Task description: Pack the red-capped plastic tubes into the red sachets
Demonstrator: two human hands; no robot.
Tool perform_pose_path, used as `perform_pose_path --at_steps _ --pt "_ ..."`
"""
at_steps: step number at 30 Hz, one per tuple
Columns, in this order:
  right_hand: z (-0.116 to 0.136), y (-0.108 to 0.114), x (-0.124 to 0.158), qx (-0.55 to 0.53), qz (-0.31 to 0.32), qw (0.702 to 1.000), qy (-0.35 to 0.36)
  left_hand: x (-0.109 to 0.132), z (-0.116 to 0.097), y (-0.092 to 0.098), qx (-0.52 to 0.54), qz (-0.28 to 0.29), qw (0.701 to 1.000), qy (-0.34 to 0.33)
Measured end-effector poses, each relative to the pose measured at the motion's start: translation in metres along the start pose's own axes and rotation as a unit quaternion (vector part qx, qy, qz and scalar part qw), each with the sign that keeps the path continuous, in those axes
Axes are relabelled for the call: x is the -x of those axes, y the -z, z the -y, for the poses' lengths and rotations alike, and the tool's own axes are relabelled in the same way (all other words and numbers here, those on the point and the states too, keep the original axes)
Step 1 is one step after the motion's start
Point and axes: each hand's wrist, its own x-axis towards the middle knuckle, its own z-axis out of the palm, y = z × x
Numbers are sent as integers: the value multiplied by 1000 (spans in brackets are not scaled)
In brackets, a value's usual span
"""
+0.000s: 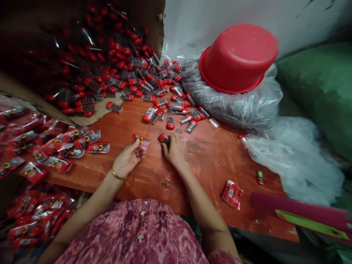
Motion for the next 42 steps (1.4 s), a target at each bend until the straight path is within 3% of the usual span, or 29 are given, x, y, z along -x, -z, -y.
perform_pose_path --at_steps 3,6,9,15,24,29,33,35,39,42 --pt "0 6 0 -161 23 986 -27 6 1 -1 -16 -8 1000 -10" --pt "4 22 14 -372 36 926 -44 10 2 2 -41 -14 999 -28" --pt "12 43 34 -472 47 878 -56 11 5 2 -65 -2 997 -35" --pt "26 62 46 -488 56 869 -51 15 13 -4 -132 20 989 -71" --pt "32 47 43 -527 71 842 -90 13 18 -4 -157 66 978 -120" --pt "42 35 43 -549 10 826 -130 8 31 -11 -133 63 979 -138" --pt "52 27 40 -566 -58 804 -170 8 32 -19 -77 67 986 -129" --pt "56 26 39 -582 -39 794 -171 9 30 -21 -69 55 989 -117" --pt "62 28 38 -631 69 752 -177 9 28 -27 -89 15 986 -139" --pt "70 23 36 -662 26 720 -207 6 31 -32 -92 26 983 -160"
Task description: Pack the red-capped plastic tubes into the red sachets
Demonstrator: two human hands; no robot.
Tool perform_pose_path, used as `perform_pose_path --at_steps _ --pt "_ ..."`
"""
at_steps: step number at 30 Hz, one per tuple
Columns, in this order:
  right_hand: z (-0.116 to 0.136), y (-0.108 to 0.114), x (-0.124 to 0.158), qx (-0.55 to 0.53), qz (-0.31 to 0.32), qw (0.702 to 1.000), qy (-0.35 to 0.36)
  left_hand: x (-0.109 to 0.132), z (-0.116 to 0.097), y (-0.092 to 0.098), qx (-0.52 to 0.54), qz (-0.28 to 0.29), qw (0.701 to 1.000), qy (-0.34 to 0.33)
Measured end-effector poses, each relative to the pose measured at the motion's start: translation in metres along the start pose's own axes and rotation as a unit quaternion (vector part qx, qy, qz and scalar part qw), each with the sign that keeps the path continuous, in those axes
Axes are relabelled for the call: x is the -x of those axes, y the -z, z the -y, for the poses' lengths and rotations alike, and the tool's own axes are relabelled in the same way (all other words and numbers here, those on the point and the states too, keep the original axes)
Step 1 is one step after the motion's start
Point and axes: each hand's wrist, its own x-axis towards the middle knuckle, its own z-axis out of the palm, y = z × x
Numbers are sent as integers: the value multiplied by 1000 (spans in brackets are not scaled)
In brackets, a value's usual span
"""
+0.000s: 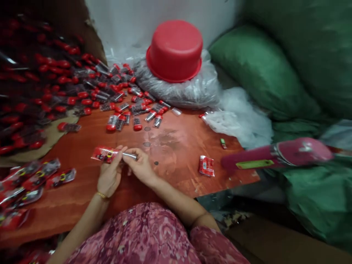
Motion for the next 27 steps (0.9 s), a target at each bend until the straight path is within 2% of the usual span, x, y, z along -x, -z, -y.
perform_pose_path --at_steps 2,4,8,10,13,17,19,22,27 --pt "-3 -5 -1 -15 -54 998 40 -1 1 -3 16 17 1000 2" --pt "-3 -7 -2 -23 -68 995 69 -1 -1 -4 35 29 999 7" --pt "2 0 -1 -68 36 997 11 -1 -9 -4 62 38 996 51" --pt "3 7 -1 -58 58 997 -11 0 -10 -6 76 25 995 64" --pt "0 14 -1 -34 22 999 8 3 -4 -11 70 27 996 46" --pt "0 16 2 -51 -17 998 26 8 0 -18 -3 90 995 39" --pt "4 17 6 -46 -43 997 43 9 -1 -20 -6 106 994 37" --pt "9 24 12 -16 -86 993 75 6 1 -21 29 108 994 5" --pt "6 30 13 26 -86 992 93 1 10 -16 -13 104 994 -15"
